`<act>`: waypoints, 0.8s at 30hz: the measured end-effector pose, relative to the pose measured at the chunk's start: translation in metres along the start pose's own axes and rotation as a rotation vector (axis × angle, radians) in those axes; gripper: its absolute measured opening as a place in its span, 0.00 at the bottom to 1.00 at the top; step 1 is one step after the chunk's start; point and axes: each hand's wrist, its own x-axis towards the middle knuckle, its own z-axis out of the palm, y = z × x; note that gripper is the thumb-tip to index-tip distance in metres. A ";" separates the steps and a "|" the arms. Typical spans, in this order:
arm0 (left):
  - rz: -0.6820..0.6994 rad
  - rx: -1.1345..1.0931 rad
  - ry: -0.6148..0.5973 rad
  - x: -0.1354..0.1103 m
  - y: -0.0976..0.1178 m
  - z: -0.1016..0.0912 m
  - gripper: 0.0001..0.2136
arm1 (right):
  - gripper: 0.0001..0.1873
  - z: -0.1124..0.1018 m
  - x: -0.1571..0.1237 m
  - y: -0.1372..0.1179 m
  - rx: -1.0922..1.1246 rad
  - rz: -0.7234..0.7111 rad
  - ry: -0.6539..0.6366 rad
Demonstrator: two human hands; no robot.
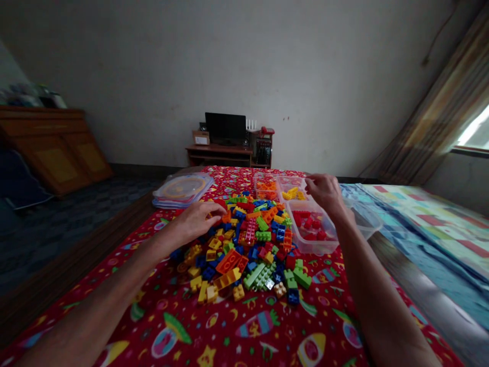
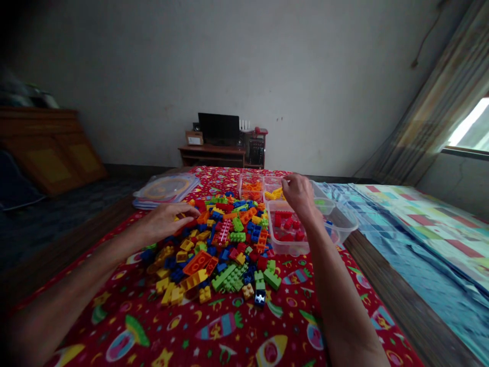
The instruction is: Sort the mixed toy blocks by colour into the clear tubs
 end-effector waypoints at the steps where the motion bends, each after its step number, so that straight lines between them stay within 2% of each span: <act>1: -0.003 0.006 -0.005 0.000 -0.001 0.000 0.12 | 0.19 -0.008 -0.003 -0.007 0.034 -0.012 0.010; 5: 0.012 0.012 -0.014 0.000 -0.001 0.004 0.11 | 0.18 -0.031 -0.015 -0.034 0.156 -0.076 0.006; 9: 0.115 0.001 -0.052 0.000 0.001 0.012 0.09 | 0.18 -0.034 -0.025 -0.050 0.161 -0.147 -0.043; 15: 0.201 0.142 -0.143 -0.005 0.004 0.023 0.14 | 0.15 -0.011 -0.036 -0.066 0.014 -0.289 -0.221; 18: 0.207 0.213 -0.133 -0.007 0.004 0.028 0.13 | 0.13 0.005 -0.045 -0.075 -0.044 -0.332 -0.297; 21: 0.192 0.243 -0.130 -0.007 0.002 0.035 0.12 | 0.11 0.024 -0.055 -0.080 -0.014 -0.402 -0.346; 24: 0.174 0.250 -0.120 -0.006 -0.001 0.039 0.12 | 0.16 0.039 -0.063 -0.080 0.079 -0.516 -0.370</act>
